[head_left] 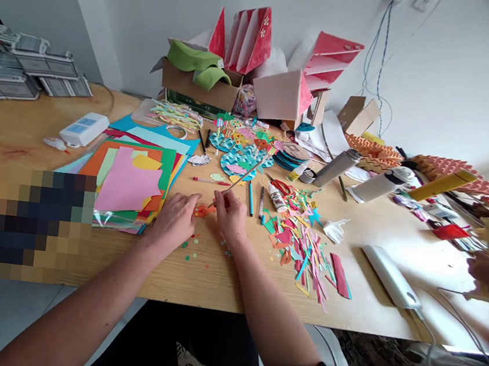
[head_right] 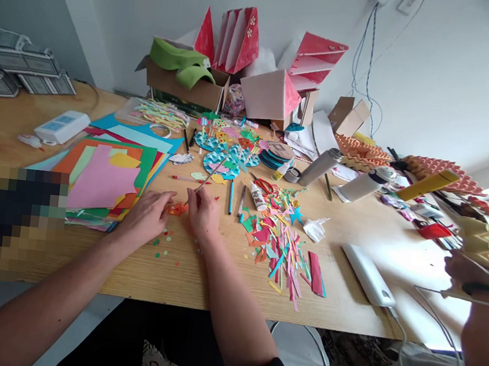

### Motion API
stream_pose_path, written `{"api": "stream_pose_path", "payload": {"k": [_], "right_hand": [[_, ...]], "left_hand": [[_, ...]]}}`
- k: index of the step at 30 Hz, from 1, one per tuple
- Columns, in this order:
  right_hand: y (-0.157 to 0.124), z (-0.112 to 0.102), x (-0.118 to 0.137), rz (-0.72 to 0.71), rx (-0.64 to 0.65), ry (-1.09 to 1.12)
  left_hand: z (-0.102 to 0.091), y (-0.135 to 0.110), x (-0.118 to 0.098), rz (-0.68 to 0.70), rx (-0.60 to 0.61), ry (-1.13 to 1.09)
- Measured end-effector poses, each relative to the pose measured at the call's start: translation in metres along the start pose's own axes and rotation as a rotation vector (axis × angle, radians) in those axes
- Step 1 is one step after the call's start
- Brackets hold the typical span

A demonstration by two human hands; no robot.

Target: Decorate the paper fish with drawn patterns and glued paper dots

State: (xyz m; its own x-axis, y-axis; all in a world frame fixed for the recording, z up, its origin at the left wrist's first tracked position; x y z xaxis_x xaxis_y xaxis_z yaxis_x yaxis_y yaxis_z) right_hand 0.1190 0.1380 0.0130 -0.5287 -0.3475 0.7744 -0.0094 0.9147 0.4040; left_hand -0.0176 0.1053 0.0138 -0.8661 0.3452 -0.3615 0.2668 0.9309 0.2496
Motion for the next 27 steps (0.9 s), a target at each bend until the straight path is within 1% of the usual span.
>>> {"api": "stream_pose_path", "payload": {"k": [4,12,20,27], "right_hand": [[-0.004,0.004,0.001,-0.027,0.022,-0.040],[-0.001,0.010,0.003,-0.041,0.055,-0.054],[-0.002,0.014,0.006,-0.087,0.072,-0.101],[-0.001,0.014,0.008,-0.103,0.071,-0.118]], "left_hand": [[-0.001,0.000,-0.001,-0.004,0.005,-0.014],[-0.002,0.000,-0.002,-0.017,0.022,0.008],[0.000,-0.001,0.000,-0.027,0.033,0.062],[0.000,-0.001,-0.001,-0.024,0.028,0.042]]}}
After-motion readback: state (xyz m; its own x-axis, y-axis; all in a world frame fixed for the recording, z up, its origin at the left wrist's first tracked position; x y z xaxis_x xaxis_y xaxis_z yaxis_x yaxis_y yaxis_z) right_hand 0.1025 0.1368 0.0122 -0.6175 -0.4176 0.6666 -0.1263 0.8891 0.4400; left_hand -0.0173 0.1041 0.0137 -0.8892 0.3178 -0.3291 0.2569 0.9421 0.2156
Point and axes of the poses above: each hand's wrist, its own y-axis towards the middle knuckle, its own z-axis out of the palm, x = y × z, the point moved 10 cm from there along y, towards the middle knuckle, and after that the axes turned 3 degrees about x, right-handed, at the moved point
